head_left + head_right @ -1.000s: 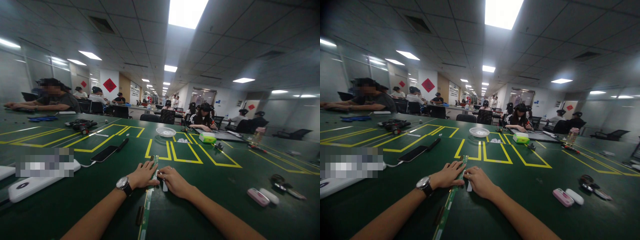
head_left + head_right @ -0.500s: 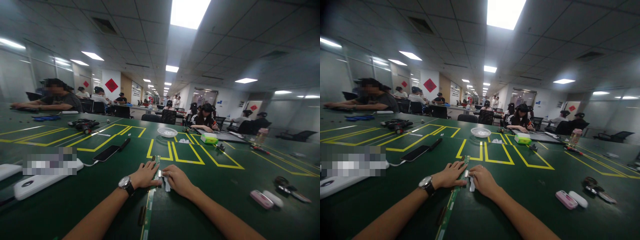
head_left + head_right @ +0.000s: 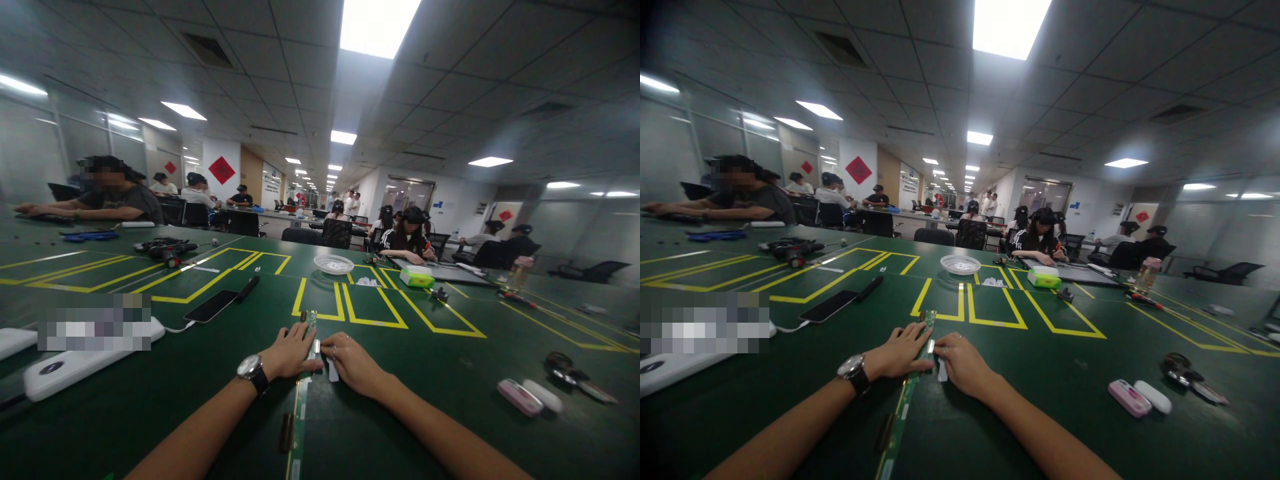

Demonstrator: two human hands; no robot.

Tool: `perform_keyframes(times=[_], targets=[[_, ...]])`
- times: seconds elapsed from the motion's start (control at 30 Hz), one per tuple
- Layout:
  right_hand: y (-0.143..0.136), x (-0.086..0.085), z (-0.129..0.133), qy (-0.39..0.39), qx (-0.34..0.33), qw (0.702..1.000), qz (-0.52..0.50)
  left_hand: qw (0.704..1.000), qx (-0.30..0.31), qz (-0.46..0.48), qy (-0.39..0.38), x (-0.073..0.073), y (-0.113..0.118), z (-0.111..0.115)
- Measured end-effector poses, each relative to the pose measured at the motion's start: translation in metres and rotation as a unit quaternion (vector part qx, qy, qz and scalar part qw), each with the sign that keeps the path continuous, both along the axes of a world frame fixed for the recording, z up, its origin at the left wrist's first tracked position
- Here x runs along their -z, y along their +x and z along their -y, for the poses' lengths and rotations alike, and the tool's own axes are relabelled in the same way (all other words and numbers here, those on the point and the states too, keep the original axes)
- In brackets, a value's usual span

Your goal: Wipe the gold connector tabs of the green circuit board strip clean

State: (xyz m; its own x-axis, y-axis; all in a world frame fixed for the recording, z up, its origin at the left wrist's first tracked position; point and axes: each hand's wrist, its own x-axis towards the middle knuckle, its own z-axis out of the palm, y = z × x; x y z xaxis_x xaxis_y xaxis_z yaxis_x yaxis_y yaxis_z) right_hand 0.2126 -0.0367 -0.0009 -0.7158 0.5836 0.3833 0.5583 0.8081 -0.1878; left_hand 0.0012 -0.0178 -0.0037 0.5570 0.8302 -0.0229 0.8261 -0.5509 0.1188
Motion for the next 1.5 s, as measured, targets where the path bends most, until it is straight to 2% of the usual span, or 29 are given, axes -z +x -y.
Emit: perform_keyframes(times=[0.37, 0.6, 1.03, 1.23, 1.33, 1.5], targets=[[0.007, -0.003, -0.009, -0.026, -0.063, 0.998, -0.012, 1.0, 0.018, 0.006, -0.003, 0.001, -0.001, -0.003], [0.006, -0.009, -0.007, -0.034, -0.078, 0.996, -0.008, 1.0, 0.018, 0.002, -0.01, 0.002, -0.001, -0.005], [0.004, -0.012, -0.002, -0.036, -0.055, 0.998, -0.009, 1.0, 0.023, 0.001, -0.01, -0.003, -0.002, -0.001], [0.008, -0.009, -0.003, 0.001, -0.022, 1.0, -0.02, 0.999, 0.023, 0.025, -0.005, -0.011, -0.005, -0.002], [0.011, -0.007, -0.007, 0.024, 0.02, 0.999, -0.031, 0.998, 0.007, 0.052, 0.032, -0.016, -0.007, -0.006], [0.014, -0.005, -0.013, 0.029, 0.069, 0.997, -0.013, 0.985, -0.068, 0.058, 0.147, -0.016, -0.007, -0.011]])
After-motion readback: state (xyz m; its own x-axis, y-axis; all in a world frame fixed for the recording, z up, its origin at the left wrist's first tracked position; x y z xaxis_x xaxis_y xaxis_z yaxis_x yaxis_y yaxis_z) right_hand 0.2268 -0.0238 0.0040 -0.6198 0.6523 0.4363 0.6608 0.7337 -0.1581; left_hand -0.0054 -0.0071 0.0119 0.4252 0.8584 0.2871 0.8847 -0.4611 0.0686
